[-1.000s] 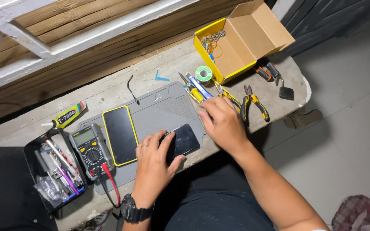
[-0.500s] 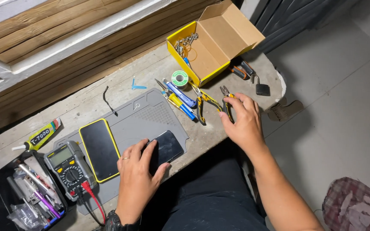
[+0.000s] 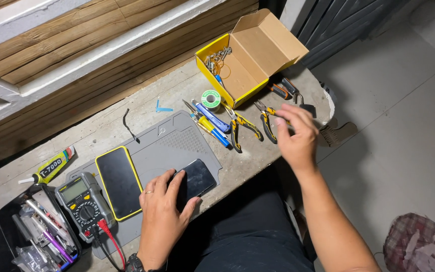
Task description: The person disassembles a smartphone to reveal its internal components, then uses a multimeter to test the device. Afterward, they organize various tools, including pliers and a soldering iron, into a yellow box on the workbench. Finally, the person handles a screwdriver and a soldering iron, preparing them for use.
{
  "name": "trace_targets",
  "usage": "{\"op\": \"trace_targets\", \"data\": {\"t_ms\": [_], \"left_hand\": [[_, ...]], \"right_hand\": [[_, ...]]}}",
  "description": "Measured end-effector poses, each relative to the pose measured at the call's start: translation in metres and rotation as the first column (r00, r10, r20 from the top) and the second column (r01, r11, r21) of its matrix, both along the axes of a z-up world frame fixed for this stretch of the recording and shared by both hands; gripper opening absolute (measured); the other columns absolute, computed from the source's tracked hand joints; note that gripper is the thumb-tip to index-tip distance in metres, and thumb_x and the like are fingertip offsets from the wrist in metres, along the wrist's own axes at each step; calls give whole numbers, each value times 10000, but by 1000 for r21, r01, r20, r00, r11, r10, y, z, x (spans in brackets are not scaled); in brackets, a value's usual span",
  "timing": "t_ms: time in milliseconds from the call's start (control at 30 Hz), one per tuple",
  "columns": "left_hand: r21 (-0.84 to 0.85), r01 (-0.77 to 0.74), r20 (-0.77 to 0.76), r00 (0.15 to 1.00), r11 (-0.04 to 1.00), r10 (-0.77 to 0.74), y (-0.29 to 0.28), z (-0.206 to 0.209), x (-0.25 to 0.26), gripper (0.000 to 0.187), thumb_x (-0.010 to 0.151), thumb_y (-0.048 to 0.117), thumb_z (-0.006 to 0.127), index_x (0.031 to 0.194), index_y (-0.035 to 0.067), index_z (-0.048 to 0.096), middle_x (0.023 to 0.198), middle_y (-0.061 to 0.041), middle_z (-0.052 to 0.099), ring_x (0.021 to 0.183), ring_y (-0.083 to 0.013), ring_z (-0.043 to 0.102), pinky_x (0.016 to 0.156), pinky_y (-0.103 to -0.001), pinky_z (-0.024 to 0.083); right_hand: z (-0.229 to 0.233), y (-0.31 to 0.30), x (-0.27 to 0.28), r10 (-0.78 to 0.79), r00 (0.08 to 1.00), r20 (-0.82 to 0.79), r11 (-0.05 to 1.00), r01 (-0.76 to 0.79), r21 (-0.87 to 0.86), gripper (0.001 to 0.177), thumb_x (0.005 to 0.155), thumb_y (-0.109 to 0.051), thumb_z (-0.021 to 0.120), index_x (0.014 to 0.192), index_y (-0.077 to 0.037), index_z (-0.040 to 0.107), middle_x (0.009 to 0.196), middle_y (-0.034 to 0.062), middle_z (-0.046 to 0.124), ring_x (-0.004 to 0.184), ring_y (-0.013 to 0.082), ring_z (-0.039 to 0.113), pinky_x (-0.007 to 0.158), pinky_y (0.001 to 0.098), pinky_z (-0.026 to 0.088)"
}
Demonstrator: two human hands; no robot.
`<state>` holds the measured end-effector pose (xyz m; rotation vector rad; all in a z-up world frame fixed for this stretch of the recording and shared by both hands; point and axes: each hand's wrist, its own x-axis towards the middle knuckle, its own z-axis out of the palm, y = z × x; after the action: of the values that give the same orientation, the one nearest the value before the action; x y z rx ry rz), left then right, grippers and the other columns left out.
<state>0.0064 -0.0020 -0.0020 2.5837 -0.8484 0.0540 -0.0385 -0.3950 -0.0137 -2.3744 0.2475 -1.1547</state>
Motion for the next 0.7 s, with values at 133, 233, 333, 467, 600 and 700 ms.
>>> {"op": "trace_targets", "data": {"t_ms": [133, 233, 333, 467, 600, 700], "left_hand": [[1, 4, -7, 1000, 1000, -4, 0, 2, -1, 759, 935, 524, 892, 1583, 205, 661, 1609, -80, 633, 1379, -384, 591, 1045, -605, 476], [4, 0, -13, 1000, 1000, 0, 0, 3, -1, 762, 932, 528, 891, 1584, 211, 659, 1612, -72, 629, 1383, -379, 588, 1055, -602, 473], [6, 2, -21, 1000, 1000, -2, 0, 4, 0, 779, 922, 517, 903, 1592, 206, 655, 1618, -78, 626, 1385, -378, 583, 1059, -608, 467], [9, 11, -32, 999, 1000, -11, 1, 5, 0, 839, 902, 527, 921, 1618, 195, 636, 1631, -76, 624, 1387, -380, 585, 1040, -598, 472], [12, 2, -31, 1000, 1000, -2, -1, 5, 0, 835, 902, 515, 924, 1613, 183, 641, 1614, -74, 632, 1382, -384, 590, 1048, -605, 471], [16, 1, -23, 1000, 1000, -1, 0, 4, 0, 843, 901, 527, 922, 1620, 191, 636, 1624, -66, 621, 1402, -381, 582, 1079, -605, 461]], "right_hand": [[-16, -39, -4, -128, 991, -25, 991, 127, -42, 171, 1102, -40, 806, 1255, -5, 873, 1330, 171, 826, 1254, 356, 751, 1112, 492, 587], [-37, -64, -6, -235, 961, -147, 970, 222, -96, 357, 1054, -106, 815, 1410, -76, 823, 1481, 192, 723, 1333, 439, 654, 1181, 574, 523], [-48, -72, -9, -254, 932, -258, 967, 241, -82, 395, 1043, -80, 810, 1437, -98, 826, 1418, 175, 773, 1339, 430, 631, 1142, 552, 543], [-42, -64, -15, -210, 948, -239, 978, 201, -62, 394, 1004, -34, 768, 1387, -94, 838, 1360, 108, 776, 1234, 390, 650, 1118, 507, 548], [-21, -54, -19, -49, 958, -282, 998, 60, 32, 402, 979, -31, 751, 1361, -116, 846, 1412, 54, 828, 1312, 308, 712, 1180, 425, 553], [-10, -47, -19, 3, 979, -205, 965, 51, 257, 292, 1066, -47, 717, 1324, -82, 850, 1450, 114, 810, 1327, 247, 762, 1098, 380, 616]]}}
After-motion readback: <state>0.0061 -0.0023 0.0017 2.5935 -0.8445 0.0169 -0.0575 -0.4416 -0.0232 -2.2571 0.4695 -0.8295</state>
